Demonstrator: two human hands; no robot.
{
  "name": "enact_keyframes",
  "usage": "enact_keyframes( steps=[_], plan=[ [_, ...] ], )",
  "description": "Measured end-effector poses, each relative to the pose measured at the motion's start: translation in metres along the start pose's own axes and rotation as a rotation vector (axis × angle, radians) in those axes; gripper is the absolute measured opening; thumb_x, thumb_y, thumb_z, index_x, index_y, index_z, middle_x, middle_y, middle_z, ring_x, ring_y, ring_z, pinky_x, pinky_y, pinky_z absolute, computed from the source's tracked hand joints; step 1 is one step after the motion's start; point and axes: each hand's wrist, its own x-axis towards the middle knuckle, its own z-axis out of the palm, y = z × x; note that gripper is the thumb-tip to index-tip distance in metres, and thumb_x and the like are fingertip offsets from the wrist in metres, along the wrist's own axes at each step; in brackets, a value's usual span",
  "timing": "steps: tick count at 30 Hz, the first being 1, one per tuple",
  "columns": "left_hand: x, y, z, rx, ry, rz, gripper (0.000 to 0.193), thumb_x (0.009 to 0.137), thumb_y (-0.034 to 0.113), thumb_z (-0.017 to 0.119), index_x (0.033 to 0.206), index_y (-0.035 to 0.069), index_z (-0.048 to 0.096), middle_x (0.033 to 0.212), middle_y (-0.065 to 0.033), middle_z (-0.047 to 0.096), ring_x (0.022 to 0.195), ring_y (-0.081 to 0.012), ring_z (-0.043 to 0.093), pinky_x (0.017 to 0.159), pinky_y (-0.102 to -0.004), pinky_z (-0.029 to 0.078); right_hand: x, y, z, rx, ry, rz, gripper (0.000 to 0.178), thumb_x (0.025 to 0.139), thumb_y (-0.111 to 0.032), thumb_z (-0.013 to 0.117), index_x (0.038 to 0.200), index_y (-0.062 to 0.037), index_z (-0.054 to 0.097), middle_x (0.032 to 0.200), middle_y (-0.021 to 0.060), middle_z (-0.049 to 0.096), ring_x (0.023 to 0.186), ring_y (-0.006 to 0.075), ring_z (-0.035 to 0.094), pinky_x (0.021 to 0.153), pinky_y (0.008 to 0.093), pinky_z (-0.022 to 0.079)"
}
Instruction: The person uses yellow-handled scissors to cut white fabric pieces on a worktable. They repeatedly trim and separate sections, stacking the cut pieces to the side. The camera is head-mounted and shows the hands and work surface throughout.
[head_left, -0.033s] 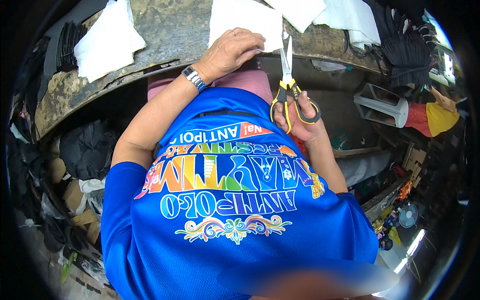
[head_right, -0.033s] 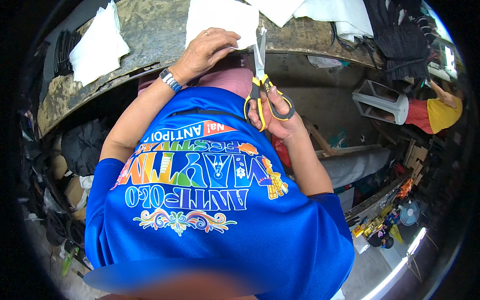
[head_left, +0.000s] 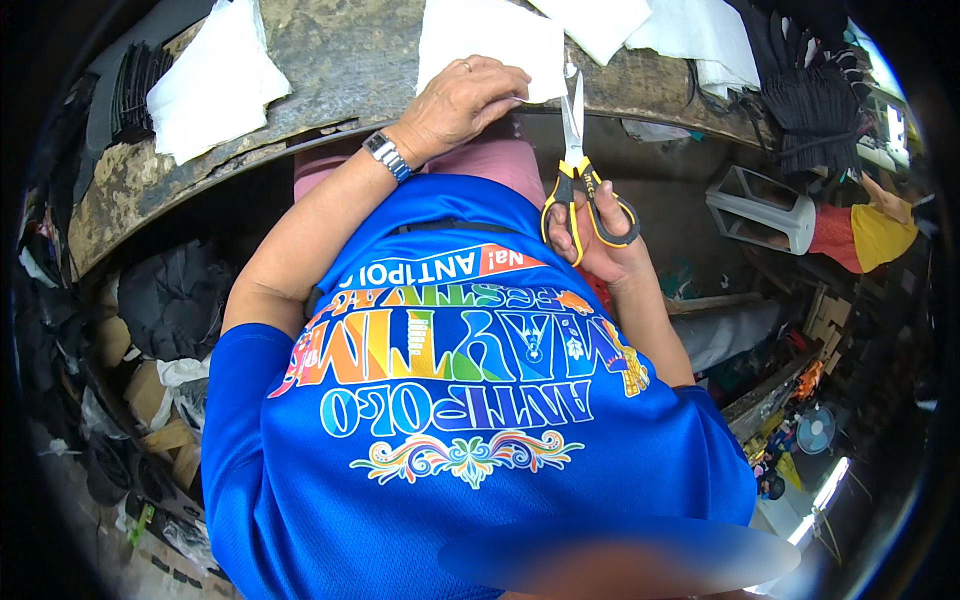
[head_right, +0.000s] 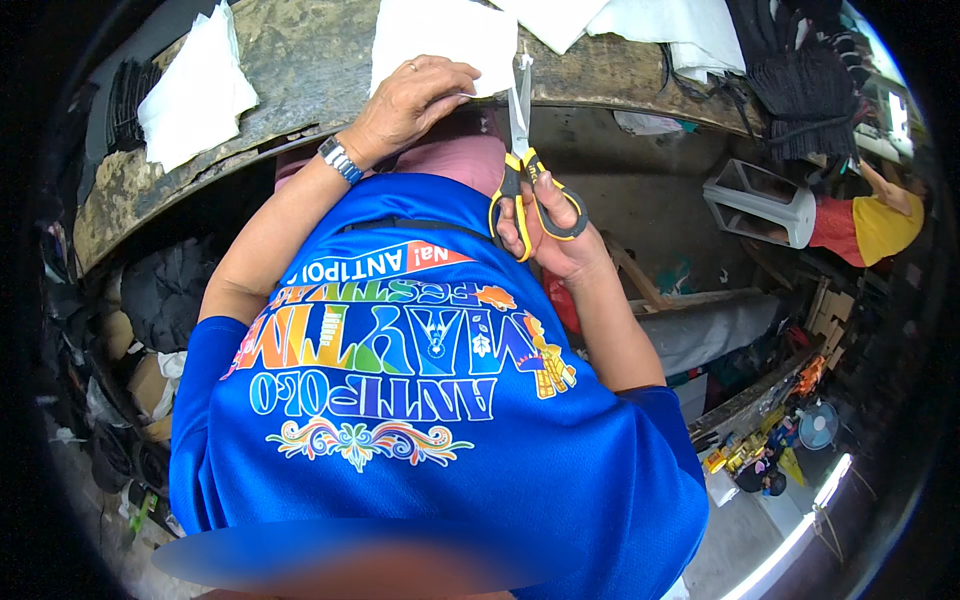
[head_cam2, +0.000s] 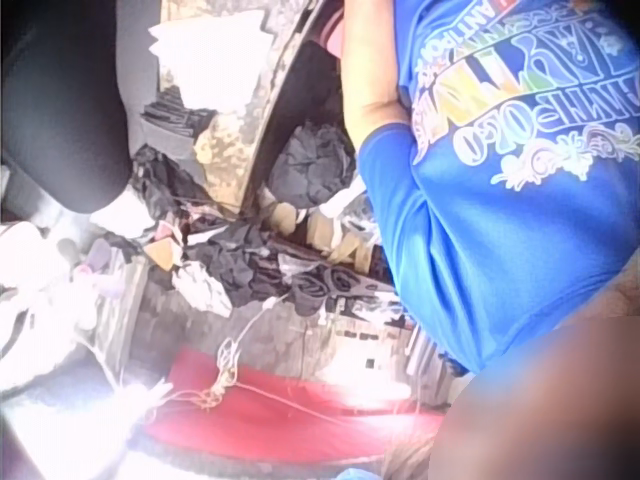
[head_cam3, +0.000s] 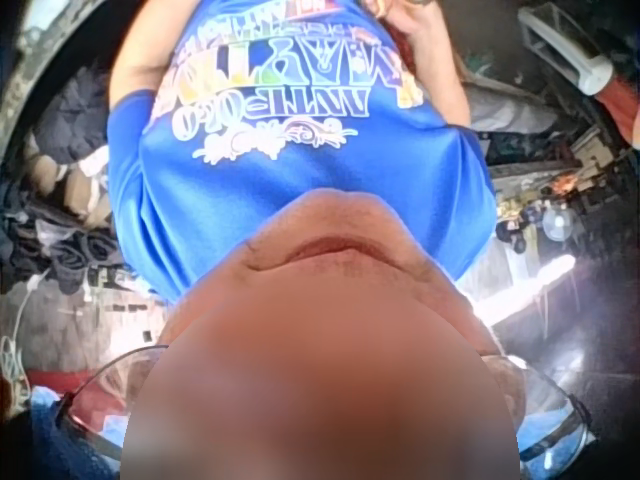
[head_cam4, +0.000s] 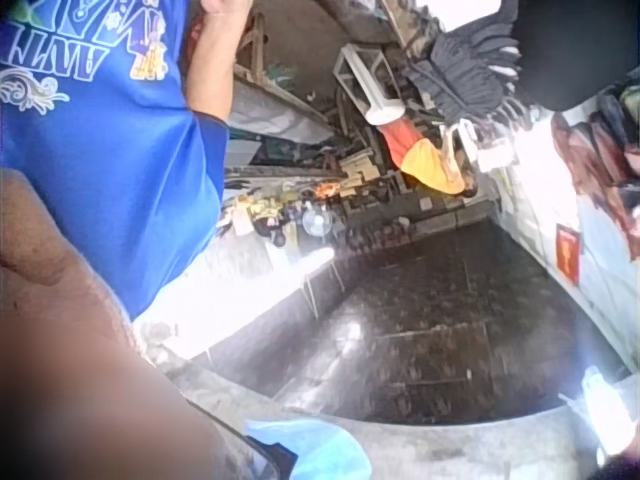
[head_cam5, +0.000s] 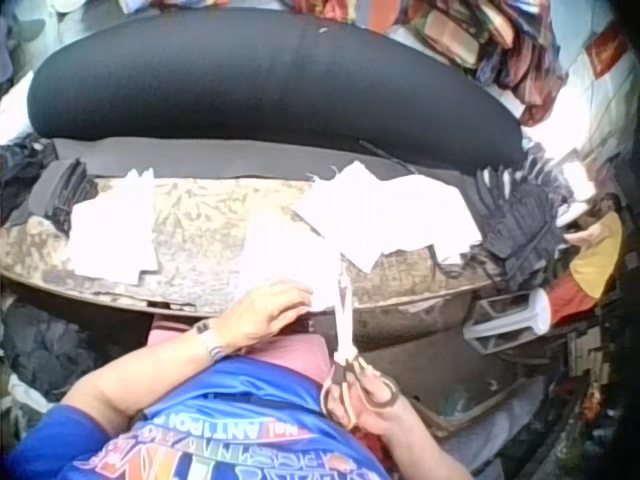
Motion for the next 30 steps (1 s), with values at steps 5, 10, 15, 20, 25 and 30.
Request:
enact_keyframes(
  steps=[5, 10, 15, 20, 25, 30],
  plan=[
    [-0.003, -0.004, 0.002, 0.001, -0.001, 0.002, 0.018, 0.085, 0.012, 0.066, 0.102, 0.01, 0.061, 0.098, -0.004, 0.065, 0.1, -0.0257, 0.06, 0.09, -0.0388, 0.046, 0.001, 0.0, 0.01, 0.046, 0.049, 0.043, 0.058, 0.093, -0.06, 0.051, 0.089, -0.0023, 0.057, 0.062, 0.0076, 0.054, 0.05, 0.0133, 0.051, 0.046, 0.0224, 0.043],
    [-0.003, -0.004, 0.002, -0.024, 0.005, 0.01, 0.018, 0.085, 0.012, 0.066, 0.102, 0.01, 0.06, 0.095, -0.0045, 0.065, 0.097, -0.0258, 0.06, 0.089, -0.0387, 0.045, 0.001, 0.003, 0.015, 0.168, 0.052, 0.039, 0.059, 0.094, -0.06, 0.049, 0.085, -0.0022, 0.057, 0.061, 0.0085, 0.054, 0.046, 0.0111, 0.049, 0.042, 0.019, 0.04],
    [-0.002, -0.003, 0.001, -0.054, 0.022, 0.005, 0.017, 0.085, 0.011, 0.065, 0.101, 0.009, 0.06, 0.096, -0.0047, 0.065, 0.096, -0.026, 0.06, 0.089, -0.0384, 0.046, 0.002, -0.002, 0.017, 0.112, 0.033, 0.061, 0.067, 0.091, -0.067, 0.046, 0.089, -0.0015, 0.058, 0.065, 0.0102, 0.057, 0.05, 0.0146, 0.052, 0.047, 0.0221, 0.044],
    [-0.003, -0.002, -0.001, -0.077, 0.043, 0.016, 0.016, 0.084, 0.01, 0.065, 0.1, 0.008, 0.061, 0.097, -0.0049, 0.066, 0.096, -0.0259, 0.061, 0.088, -0.0384, 0.046, 0.01, -0.009, 0.022, 0.214, -0.055, 0.187, 0.079, 0.084, -0.077, 0.045, 0.096, -0.0003, 0.059, 0.075, 0.0138, 0.059, 0.064, 0.0206, 0.057, 0.059, 0.0277, 0.048],
    [-0.004, -0.003, -0.003, -0.107, -0.034, 0.008, 0.017, 0.084, 0.009, 0.067, 0.1, 0.007, 0.062, 0.105, -0.0065, 0.066, 0.102, -0.0267, 0.061, 0.092, -0.039, 0.046, 0.027, -0.006, 0.029, 0.313, -0.039, 0.126, 0.083, 0.083, -0.078, 0.045, 0.101, 0.0015, 0.057, 0.089, 0.0154, 0.058, 0.08, 0.0232, 0.058, 0.07, 0.031, 0.049],
    [-0.004, -0.003, -0.003, -0.093, -0.044, -0.006, 0.017, 0.084, 0.009, 0.067, 0.099, 0.008, 0.062, 0.104, -0.0068, 0.066, 0.101, -0.0268, 0.061, 0.092, -0.0392, 0.046, 0.031, -0.003, 0.031, 0.266, -0.06, 0.059, 0.08, 0.083, -0.077, 0.045, 0.097, 0.0002, 0.056, 0.089, 0.0136, 0.056, 0.081, 0.0209, 0.056, 0.07, 0.0296, 0.047]
  ],
)
